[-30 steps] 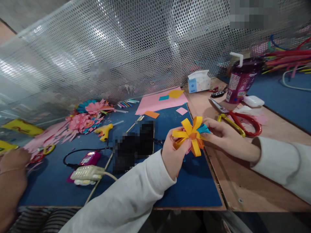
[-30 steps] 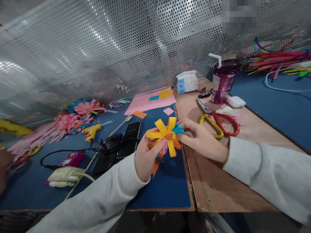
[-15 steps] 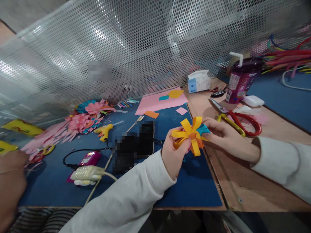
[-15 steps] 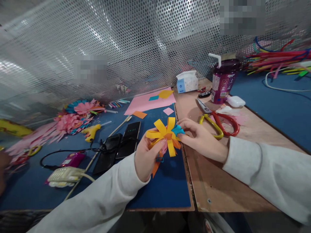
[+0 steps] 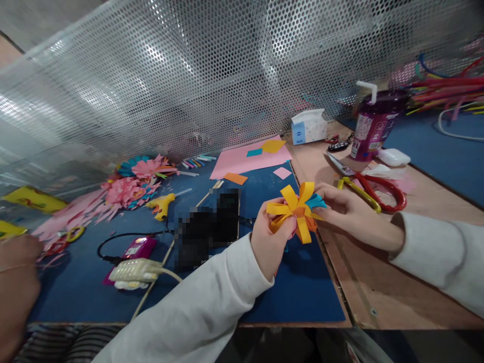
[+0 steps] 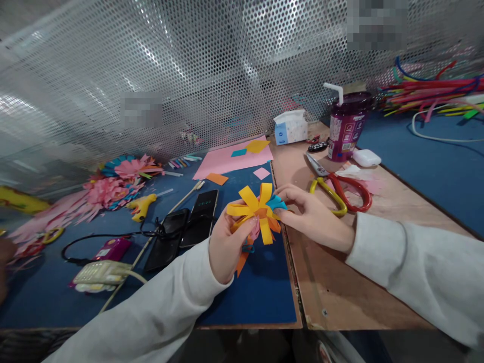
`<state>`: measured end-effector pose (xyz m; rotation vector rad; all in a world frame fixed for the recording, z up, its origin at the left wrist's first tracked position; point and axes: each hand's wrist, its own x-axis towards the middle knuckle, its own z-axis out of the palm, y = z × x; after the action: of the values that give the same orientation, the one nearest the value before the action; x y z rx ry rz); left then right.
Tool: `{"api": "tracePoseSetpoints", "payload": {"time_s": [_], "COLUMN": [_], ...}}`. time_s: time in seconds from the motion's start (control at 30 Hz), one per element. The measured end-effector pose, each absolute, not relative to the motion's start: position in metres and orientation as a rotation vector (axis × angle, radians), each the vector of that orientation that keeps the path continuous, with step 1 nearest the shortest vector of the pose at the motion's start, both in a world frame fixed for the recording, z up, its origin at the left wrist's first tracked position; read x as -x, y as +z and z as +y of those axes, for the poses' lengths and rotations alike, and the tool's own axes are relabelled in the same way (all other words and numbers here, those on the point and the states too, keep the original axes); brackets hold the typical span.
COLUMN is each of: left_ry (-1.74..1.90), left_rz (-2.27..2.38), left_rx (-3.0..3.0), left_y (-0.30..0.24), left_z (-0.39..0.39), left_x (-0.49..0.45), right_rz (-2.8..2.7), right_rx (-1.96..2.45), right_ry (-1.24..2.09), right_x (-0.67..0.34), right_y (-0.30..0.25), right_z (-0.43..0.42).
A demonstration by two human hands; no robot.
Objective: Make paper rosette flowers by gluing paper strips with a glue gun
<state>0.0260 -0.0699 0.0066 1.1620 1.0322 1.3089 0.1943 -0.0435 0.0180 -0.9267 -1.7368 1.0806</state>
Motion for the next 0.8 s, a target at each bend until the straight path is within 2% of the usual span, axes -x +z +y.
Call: {"api": "tracePoseSetpoints", "payload": {"time_s": [0.8], "left_ry": [1.318], "left_rz": [1.031], "left_rx": [-1.136], "left_y": [0.0073], "left_z": [-0.0695], "left_x": [-0.0261], "right_rz": [-1.811], "right_rx": [0.939], "right_ry": [0.953], "right_x": [-0.1949], "right_y": [0.0128], "right_z": [-0.0408]}}
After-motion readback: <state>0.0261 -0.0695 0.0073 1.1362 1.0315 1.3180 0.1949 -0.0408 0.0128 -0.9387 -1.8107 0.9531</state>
